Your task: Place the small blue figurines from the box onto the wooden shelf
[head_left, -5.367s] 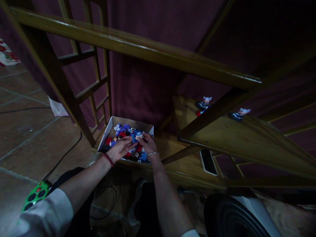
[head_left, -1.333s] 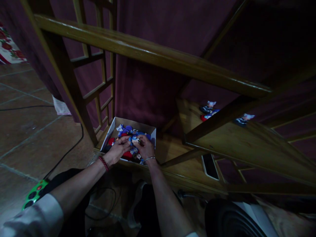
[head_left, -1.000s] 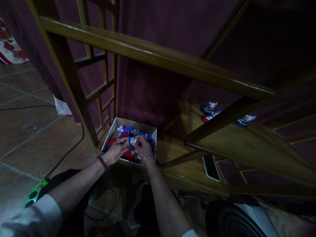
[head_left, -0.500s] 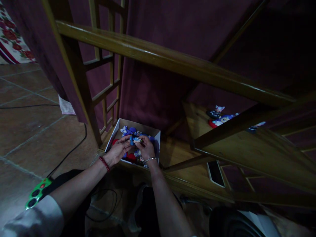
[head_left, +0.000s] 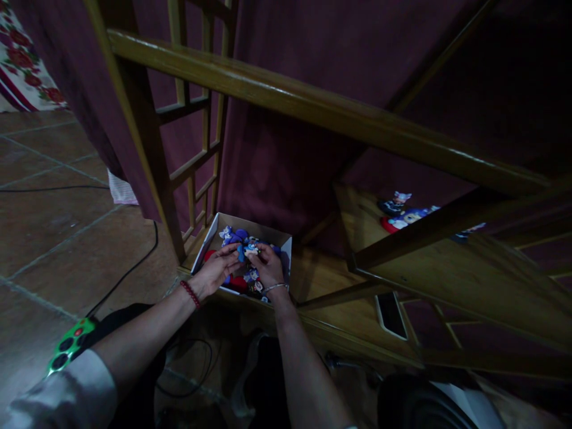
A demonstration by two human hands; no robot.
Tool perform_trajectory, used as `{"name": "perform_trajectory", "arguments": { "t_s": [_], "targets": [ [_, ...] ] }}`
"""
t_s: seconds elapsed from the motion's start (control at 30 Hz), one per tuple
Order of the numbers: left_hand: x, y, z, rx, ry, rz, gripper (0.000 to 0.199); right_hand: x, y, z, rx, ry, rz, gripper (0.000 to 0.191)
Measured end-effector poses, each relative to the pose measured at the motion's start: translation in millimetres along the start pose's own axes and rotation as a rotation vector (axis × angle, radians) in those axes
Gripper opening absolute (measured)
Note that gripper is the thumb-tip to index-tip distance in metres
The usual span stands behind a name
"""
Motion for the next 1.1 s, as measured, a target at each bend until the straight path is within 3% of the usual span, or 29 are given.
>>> {"name": "perform_trajectory", "arguments": {
  "t_s": [0.53,0.8,1.1],
  "targets": [
    [-1.4,0.4,-2.6,-0.021,0.007,0.037,0.019,3.5,-3.6,-0.2,0.055,0.017,-0.012,0.031],
    [-0.6,-0.3,-1.8,-0.032,0.008,0.036,0.003,4.3,-4.9,-0.2,0.087,0.008,-0.054,0.029],
    [1.0,-1.2,-2.5,-0.036,0.028,0.054,0.006,5.9,-3.2,0.1,0.121,-0.021,-0.105,0.028]
  ]
}}
Point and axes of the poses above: each hand's wrist, its own z-axis towards the middle knuckle, its own x-axis out of the back of the hand, y = z × x, the point moved 2 cm from there along z, towards the middle knuckle, and after that the axes turned 9 degrees about y, right-handed, at the moved point
